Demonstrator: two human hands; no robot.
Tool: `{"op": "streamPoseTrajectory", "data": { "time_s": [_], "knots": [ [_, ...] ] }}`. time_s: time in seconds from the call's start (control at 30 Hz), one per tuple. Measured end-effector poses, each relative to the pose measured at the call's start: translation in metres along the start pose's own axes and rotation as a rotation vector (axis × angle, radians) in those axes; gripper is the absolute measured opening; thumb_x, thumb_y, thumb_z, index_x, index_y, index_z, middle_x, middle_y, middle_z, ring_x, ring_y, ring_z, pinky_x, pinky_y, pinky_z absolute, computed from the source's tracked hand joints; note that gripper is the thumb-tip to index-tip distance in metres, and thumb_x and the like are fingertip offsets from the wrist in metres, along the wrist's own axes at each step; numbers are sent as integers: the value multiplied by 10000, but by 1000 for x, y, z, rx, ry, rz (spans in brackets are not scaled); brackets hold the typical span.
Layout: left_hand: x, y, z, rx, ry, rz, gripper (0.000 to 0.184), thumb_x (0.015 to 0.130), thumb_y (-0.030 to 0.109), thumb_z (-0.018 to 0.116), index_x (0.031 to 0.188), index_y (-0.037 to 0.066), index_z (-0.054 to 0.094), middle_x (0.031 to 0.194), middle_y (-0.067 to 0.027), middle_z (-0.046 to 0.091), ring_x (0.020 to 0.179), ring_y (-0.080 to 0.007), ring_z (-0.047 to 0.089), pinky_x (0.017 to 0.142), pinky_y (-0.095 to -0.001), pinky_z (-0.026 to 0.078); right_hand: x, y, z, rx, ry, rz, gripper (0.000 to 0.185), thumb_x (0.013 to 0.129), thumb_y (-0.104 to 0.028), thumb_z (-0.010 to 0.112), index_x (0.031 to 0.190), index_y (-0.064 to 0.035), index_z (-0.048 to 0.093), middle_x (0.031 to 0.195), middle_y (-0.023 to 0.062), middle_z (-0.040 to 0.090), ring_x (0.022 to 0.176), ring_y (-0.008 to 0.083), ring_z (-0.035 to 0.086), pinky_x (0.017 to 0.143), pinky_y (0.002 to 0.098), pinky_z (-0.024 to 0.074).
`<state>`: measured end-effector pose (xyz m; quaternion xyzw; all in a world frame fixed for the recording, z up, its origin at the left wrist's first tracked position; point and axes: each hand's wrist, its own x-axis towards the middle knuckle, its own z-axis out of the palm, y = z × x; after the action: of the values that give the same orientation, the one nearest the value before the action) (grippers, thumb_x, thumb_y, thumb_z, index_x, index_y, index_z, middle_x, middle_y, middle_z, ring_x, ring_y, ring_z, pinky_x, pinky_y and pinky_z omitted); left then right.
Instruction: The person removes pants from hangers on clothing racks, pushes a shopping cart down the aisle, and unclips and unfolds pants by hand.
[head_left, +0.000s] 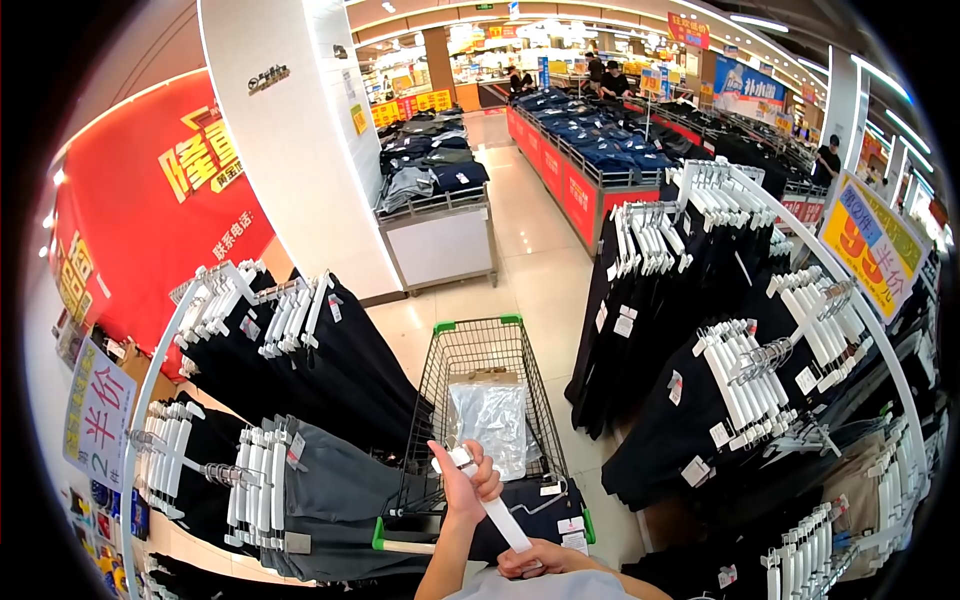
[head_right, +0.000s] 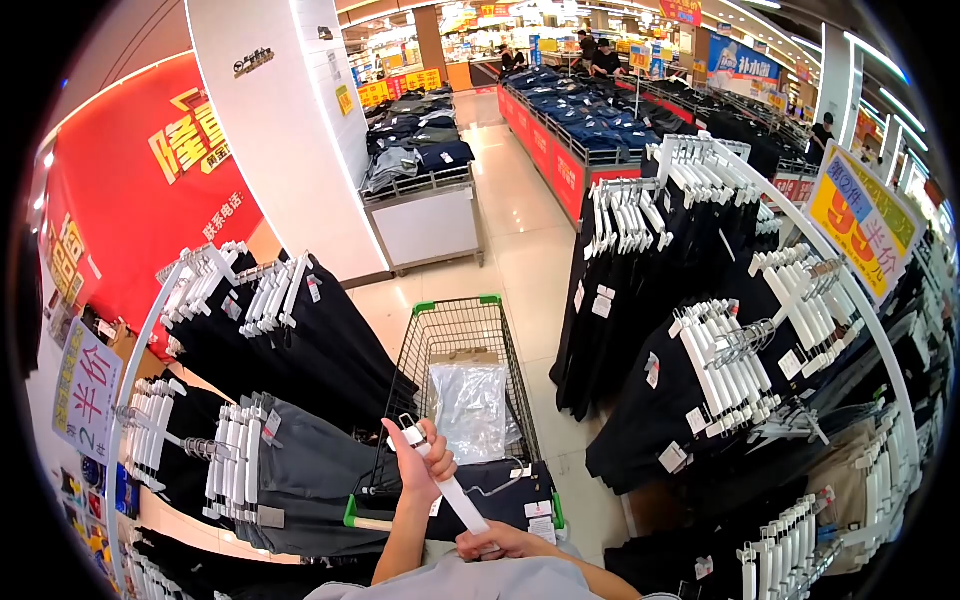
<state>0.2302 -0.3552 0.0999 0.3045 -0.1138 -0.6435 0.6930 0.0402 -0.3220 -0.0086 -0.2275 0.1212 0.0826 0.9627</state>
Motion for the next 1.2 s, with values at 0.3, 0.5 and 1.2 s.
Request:
{"op": "streamPoseTrajectory", "data": {
  "time_s": [0.3, 0.5, 1.2],
  "knots": [
    [7, -1, 4, -13, -9, -33, 777, 895, 870, 246, 812, 120, 430, 523, 53, 202, 400, -70, 149, 369, -255, 139, -6, -4, 6, -17, -9, 6, 267, 878, -236, 713, 746, -73, 547, 660, -48, 408, 446, 11, 234, 426, 206, 135],
    [3, -3, 7, 57, 44, 8, 768, 933, 832, 197, 852, 117, 465, 530, 60, 211, 402, -64, 167, 366, -252, 151, -4, -1, 5, -118, 57, -80, 232, 844, -206, 704, 744, -61, 552, 657, -44, 413, 465, 18, 244, 431, 210, 137],
    [3, -3, 6, -20, -18, 25, 727, 956, 775, 266, 777, 96, 451, 512, 30, 248, 384, -94, 194, 364, -274, 167, -17, -6, 2, -351, 460, -250, 296, 971, -222, 698, 1116, 36, 700, 1072, 158, 731, 948, 218, 729, 688, 326, 622]
  ]
}}
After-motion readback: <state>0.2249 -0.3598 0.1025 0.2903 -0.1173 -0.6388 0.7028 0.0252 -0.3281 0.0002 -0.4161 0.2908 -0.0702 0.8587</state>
